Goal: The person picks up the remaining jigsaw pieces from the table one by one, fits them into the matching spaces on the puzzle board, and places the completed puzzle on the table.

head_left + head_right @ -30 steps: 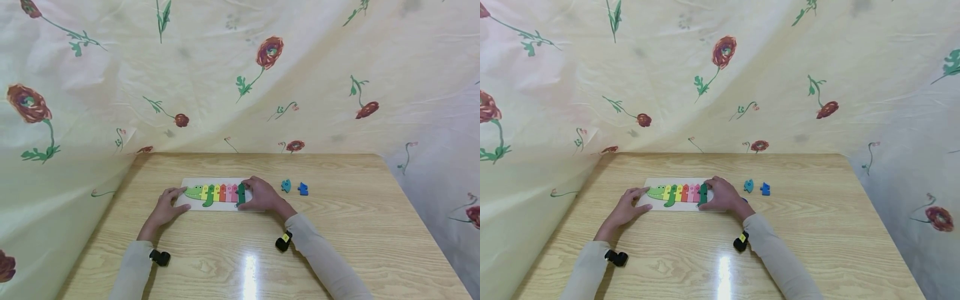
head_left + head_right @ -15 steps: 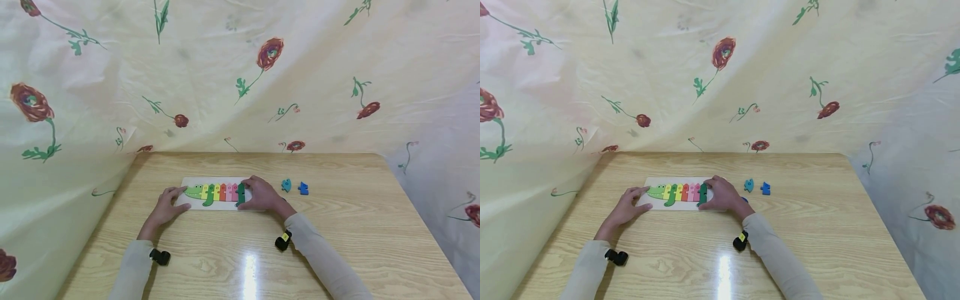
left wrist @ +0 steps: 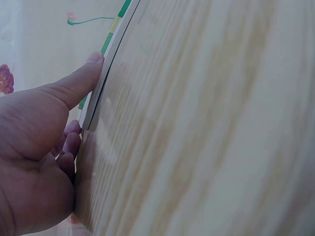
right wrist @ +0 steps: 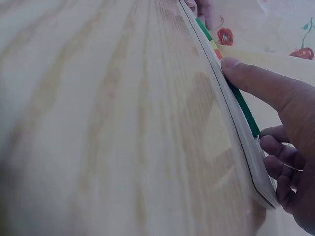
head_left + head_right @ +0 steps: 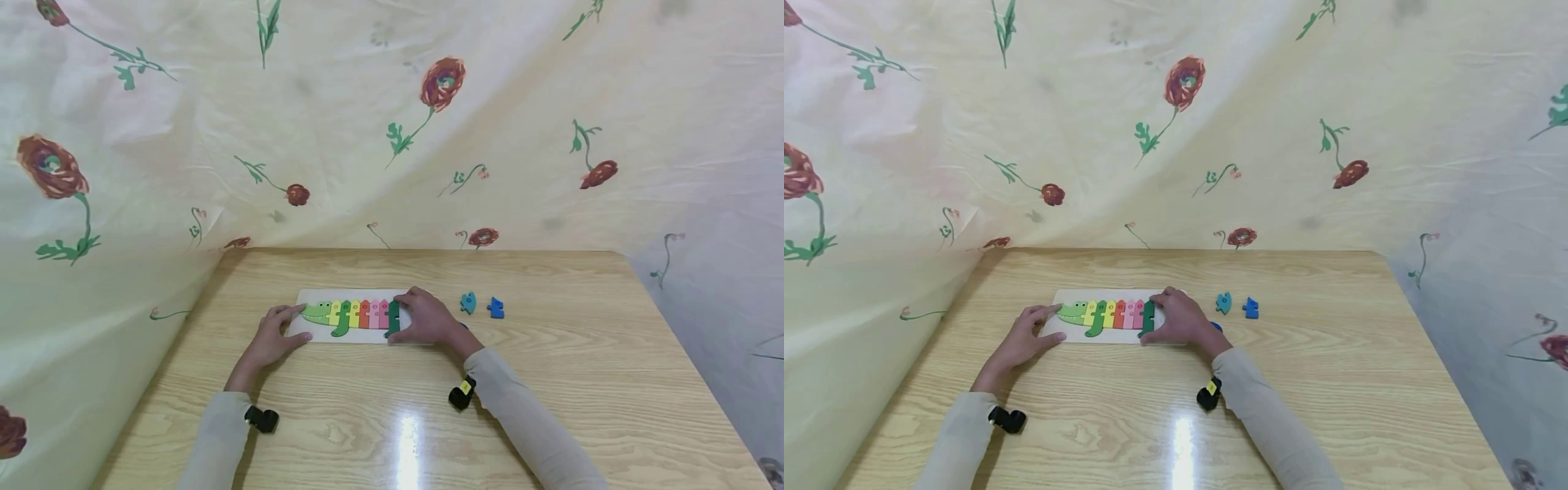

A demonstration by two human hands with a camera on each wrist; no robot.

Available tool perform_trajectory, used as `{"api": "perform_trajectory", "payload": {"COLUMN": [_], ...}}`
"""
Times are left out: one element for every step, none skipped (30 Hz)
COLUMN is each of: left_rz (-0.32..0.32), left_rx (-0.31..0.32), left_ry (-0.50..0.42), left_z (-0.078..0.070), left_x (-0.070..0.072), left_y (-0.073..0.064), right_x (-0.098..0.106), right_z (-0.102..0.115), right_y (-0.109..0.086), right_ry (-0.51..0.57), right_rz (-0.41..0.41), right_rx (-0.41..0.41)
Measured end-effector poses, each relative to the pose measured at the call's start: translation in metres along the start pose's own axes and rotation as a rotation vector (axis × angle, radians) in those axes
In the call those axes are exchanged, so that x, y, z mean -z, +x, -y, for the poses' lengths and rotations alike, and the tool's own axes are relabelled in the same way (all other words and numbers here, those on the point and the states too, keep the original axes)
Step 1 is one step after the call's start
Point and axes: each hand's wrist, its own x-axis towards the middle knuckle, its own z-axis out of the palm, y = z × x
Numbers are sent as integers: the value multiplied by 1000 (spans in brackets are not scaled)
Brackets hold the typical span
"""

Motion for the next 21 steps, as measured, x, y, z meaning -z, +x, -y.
{"api": "perform_trajectory", "payload": {"left_rz": [0,0,0,0,-1,0,0,0,-1,-2,-3,-4,-6,-8,-10,-12,-12,-12,-12,-13,-14], "left_rx": [0,1,2,3,5,2,-1,-5,-7,-8,-12,-16,-17,-19,-20,-21,-22,-22,-22,-21,-20], "left_ry": [-1,-2,-2,-3,-4,-2,-1,0,-1,-4,-2,-2,-1,2,5,9,15,18,21,21,21], "left_z": [0,0,0,0,0,-1,-1,-1,-1,-1,-1,-1,-1,-1,0,0,1,1,2,2,3], "left_x": [0,0,0,0,-1,-1,-1,-1,-2,-2,-2,-2,-2,-2,-2,-3,-3,-3,-4,-4,-4], "left_y": [0,0,0,0,0,0,-1,-1,-1,-1,-1,-2,-2,-2,-2,-2,-2,-2,-1,-2,-2], "right_x": [0,0,1,1,2,2,3,4,4,5,6,7,8,9,10,11,13,15,17,20,23], "right_z": [0,0,-1,-1,-1,-1,-1,-1,-2,-2,-3,-4,-5,-6,-7,-8,-10,-11,-13,-15,-16], "right_y": [0,0,0,-1,-1,-2,-2,-3,-4,-5,-5,-6,-7,-7,-8,-9,-10,-12,-14,-17,-20], "right_ry": [1,2,7,14,23,38,51,70,86,99,106,114,120,131,128,128,126,128,123,119,112], "right_rz": [2,4,6,7,7,5,0,-7,-15,-25,-34,-44,-52,-60,-67,-72,-78,-85,-92,-99,-106], "right_rx": [-1,-2,-2,-2,-1,1,3,4,7,12,14,17,19,20,24,25,28,32,38,44,51]}}
